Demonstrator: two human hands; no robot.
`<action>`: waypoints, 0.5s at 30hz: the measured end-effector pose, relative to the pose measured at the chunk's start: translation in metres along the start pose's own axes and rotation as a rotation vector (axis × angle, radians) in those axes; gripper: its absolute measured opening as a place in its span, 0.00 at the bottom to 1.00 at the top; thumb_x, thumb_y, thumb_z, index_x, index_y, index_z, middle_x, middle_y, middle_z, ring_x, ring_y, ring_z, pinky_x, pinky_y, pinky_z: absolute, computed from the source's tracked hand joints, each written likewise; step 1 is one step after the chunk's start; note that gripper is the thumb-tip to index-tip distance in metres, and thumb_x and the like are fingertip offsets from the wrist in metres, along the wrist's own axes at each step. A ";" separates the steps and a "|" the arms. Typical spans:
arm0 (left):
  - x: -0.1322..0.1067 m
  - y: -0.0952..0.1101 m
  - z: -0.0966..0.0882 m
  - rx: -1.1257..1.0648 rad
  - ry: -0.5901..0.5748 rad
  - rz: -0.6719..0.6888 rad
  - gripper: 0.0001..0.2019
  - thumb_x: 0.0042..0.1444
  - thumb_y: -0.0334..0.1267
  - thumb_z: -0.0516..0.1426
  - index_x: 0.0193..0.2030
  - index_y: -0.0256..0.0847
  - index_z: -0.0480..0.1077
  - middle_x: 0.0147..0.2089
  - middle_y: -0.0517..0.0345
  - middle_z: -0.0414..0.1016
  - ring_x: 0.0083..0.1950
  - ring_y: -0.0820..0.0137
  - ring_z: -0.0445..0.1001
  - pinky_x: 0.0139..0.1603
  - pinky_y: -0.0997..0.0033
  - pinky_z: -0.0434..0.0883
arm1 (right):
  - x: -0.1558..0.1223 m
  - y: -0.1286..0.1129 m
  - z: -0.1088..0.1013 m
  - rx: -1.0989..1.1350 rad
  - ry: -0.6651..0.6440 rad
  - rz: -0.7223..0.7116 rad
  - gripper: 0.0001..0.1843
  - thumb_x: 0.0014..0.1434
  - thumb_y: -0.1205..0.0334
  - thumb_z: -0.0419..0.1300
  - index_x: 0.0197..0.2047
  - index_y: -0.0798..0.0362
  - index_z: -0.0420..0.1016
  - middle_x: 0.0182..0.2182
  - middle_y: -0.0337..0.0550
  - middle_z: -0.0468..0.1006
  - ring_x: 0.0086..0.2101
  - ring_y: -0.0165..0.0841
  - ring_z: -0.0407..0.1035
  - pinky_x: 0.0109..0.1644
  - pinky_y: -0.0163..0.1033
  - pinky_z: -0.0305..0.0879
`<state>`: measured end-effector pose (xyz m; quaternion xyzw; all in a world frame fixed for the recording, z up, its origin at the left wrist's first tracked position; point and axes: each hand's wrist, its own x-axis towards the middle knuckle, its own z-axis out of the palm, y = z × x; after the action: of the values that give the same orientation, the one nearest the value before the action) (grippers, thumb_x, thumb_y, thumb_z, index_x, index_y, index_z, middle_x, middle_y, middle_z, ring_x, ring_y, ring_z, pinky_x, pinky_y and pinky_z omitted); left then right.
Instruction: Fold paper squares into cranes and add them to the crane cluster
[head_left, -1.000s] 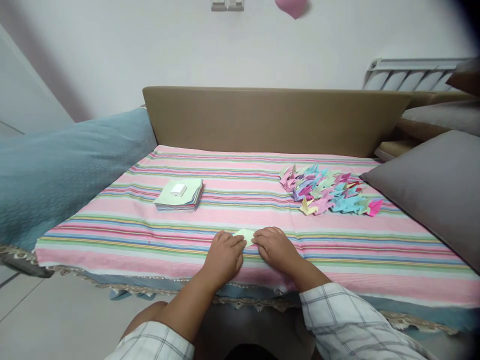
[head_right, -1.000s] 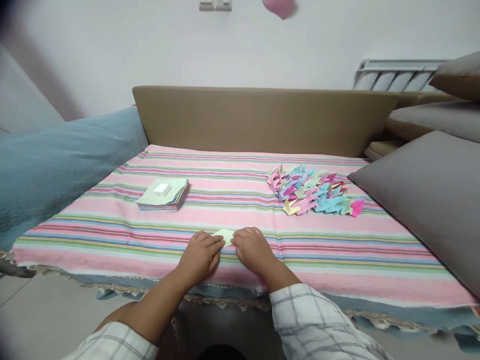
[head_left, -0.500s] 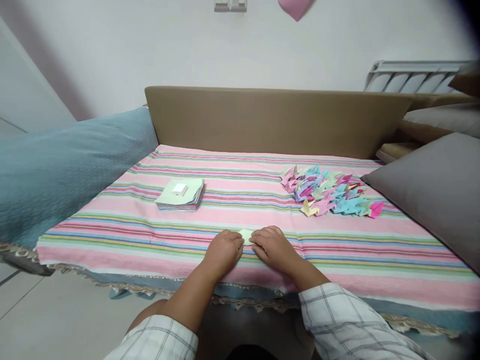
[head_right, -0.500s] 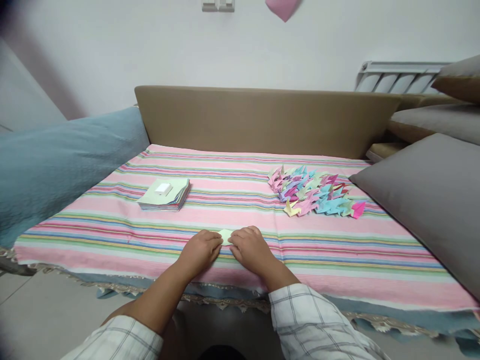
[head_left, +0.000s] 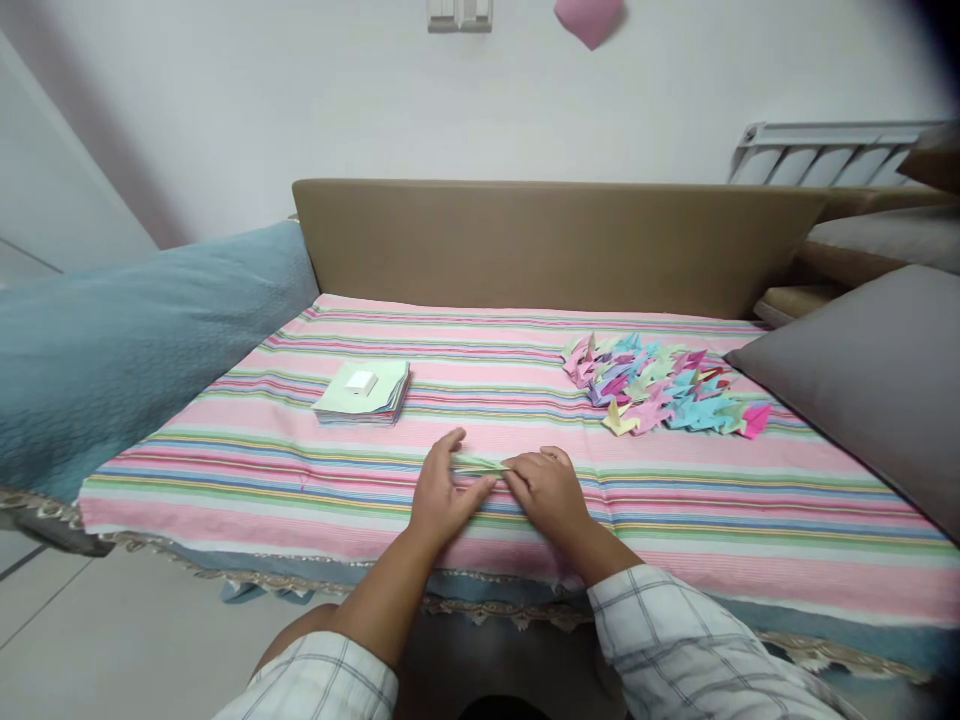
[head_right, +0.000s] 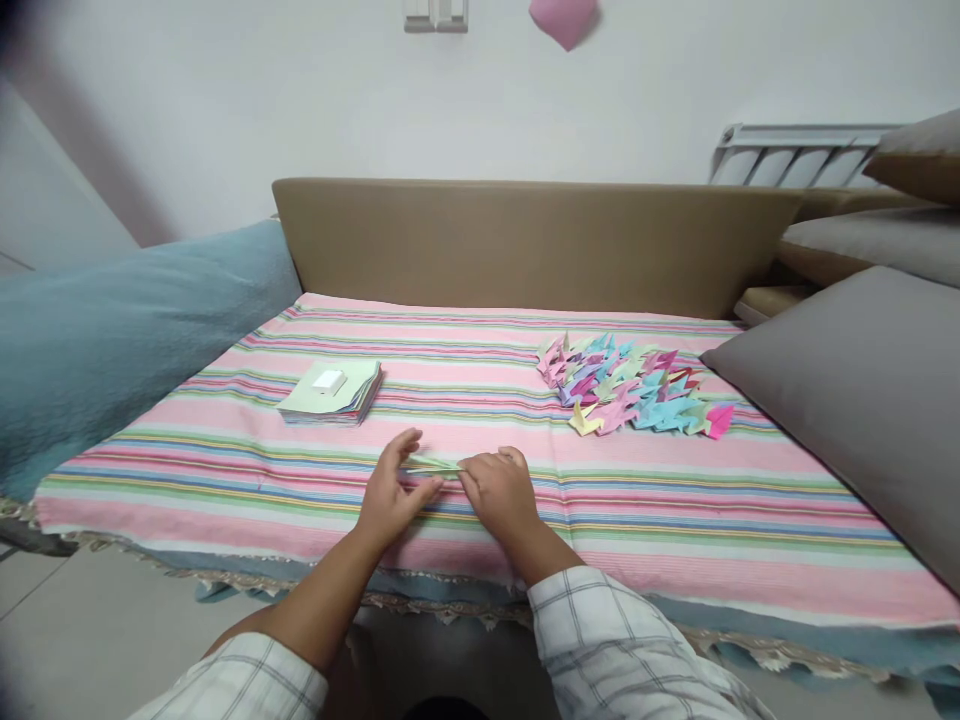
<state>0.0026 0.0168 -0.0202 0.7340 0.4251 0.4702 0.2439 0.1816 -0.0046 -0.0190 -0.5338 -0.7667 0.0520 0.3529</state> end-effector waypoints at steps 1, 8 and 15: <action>0.001 0.000 0.001 -0.170 0.035 -0.111 0.36 0.45 0.44 0.62 0.61 0.42 0.53 0.58 0.45 0.63 0.55 0.62 0.66 0.54 0.59 0.65 | 0.001 -0.002 -0.002 0.123 0.029 0.084 0.10 0.60 0.60 0.53 0.35 0.51 0.75 0.32 0.42 0.78 0.36 0.34 0.68 0.49 0.44 0.54; 0.003 0.017 0.018 -0.967 -0.102 -0.630 0.25 0.35 0.42 0.69 0.41 0.34 0.71 0.34 0.53 0.76 0.35 0.69 0.75 0.42 0.68 0.71 | 0.005 -0.016 0.005 1.029 -0.001 0.569 0.17 0.48 0.47 0.62 0.28 0.54 0.72 0.22 0.37 0.73 0.24 0.30 0.65 0.30 0.35 0.61; 0.003 0.021 0.020 -1.042 -0.018 -0.722 0.17 0.34 0.40 0.69 0.28 0.33 0.72 0.26 0.57 0.75 0.28 0.72 0.73 0.32 0.72 0.72 | 0.001 -0.017 0.014 1.058 0.005 0.599 0.17 0.47 0.48 0.63 0.25 0.55 0.71 0.19 0.35 0.69 0.22 0.26 0.61 0.27 0.32 0.58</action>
<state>0.0292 0.0091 -0.0115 0.3331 0.3593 0.4970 0.7161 0.1592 -0.0064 -0.0210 -0.4785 -0.4525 0.5216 0.5423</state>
